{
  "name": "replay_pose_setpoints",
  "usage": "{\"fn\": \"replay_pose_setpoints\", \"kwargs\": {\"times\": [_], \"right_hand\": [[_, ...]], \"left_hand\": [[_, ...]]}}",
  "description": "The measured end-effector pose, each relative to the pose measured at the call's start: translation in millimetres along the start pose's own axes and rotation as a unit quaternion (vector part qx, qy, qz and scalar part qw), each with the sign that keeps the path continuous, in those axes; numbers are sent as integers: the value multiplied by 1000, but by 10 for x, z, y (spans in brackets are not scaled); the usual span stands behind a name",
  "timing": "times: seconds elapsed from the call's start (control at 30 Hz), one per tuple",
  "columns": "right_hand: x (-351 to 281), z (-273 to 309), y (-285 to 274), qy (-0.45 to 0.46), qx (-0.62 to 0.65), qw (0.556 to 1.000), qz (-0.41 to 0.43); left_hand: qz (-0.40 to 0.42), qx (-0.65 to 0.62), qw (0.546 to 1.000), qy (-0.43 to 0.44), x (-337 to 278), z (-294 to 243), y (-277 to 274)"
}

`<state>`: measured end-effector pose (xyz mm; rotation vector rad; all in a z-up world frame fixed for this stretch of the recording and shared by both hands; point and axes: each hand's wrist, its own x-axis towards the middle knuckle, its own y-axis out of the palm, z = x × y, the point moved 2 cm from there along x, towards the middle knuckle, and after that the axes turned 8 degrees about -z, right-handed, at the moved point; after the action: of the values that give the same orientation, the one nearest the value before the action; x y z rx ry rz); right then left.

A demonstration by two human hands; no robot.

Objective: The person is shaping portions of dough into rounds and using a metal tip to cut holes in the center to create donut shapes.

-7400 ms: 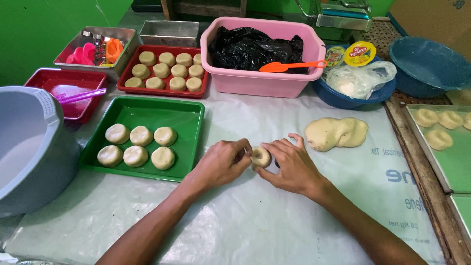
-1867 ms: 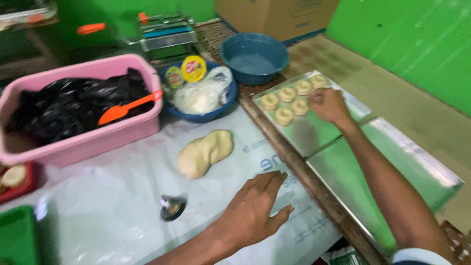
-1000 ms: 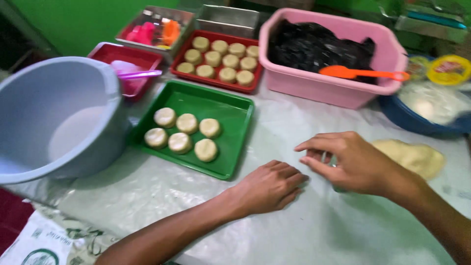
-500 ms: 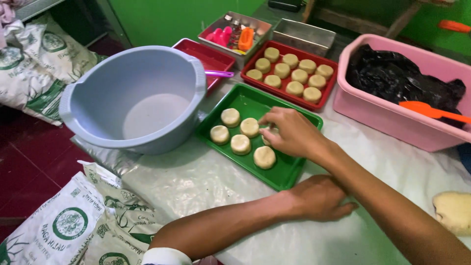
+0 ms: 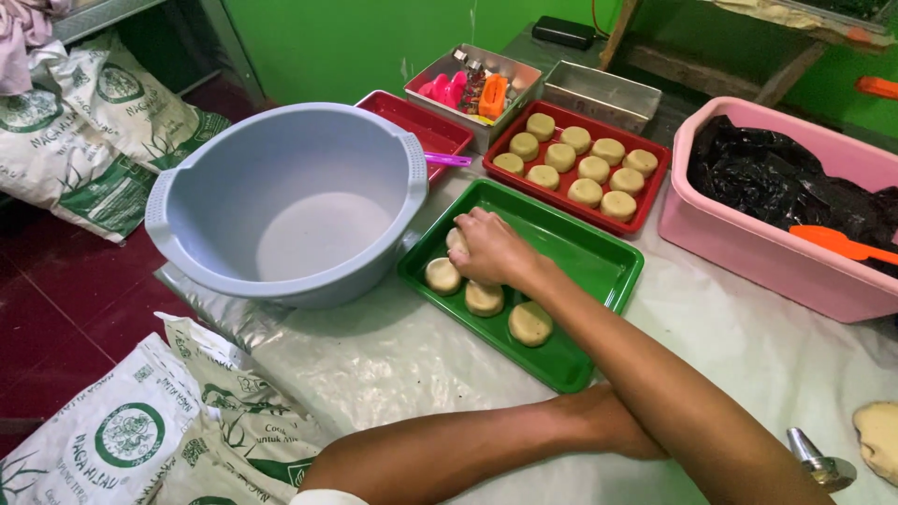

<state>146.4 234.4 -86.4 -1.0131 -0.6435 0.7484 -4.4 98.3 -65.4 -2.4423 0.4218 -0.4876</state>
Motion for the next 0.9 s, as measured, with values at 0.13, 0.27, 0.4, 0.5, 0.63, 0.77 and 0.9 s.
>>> {"fn": "replay_pose_setpoints", "kwargs": {"times": [0.13,0.27,0.4,0.5,0.63,0.77,0.9], "right_hand": [[14,-18,-27,6,-2,1000,6],[0,-54,-50,11,6,1000,10],[-14,-52,-84,2,37,999,2],[-69,-48,-136,-30,61,998,-6],[-81,-94,-151,-42,70,997,-10],[-129,-52,-194,-33,80,996,10],[-10,-200,-17,-33,47,998,30]], "left_hand": [[-5,-9,1000,3,55,-31,-29],[-6,-22,1000,6,139,-38,-55],[-5,-34,999,8,70,-6,-52],[-7,-43,999,7,59,1,-55],[-9,-47,999,6,45,-4,-67],[-11,-52,999,4,30,-9,-81],[-13,-62,998,4,23,-5,-92]]}}
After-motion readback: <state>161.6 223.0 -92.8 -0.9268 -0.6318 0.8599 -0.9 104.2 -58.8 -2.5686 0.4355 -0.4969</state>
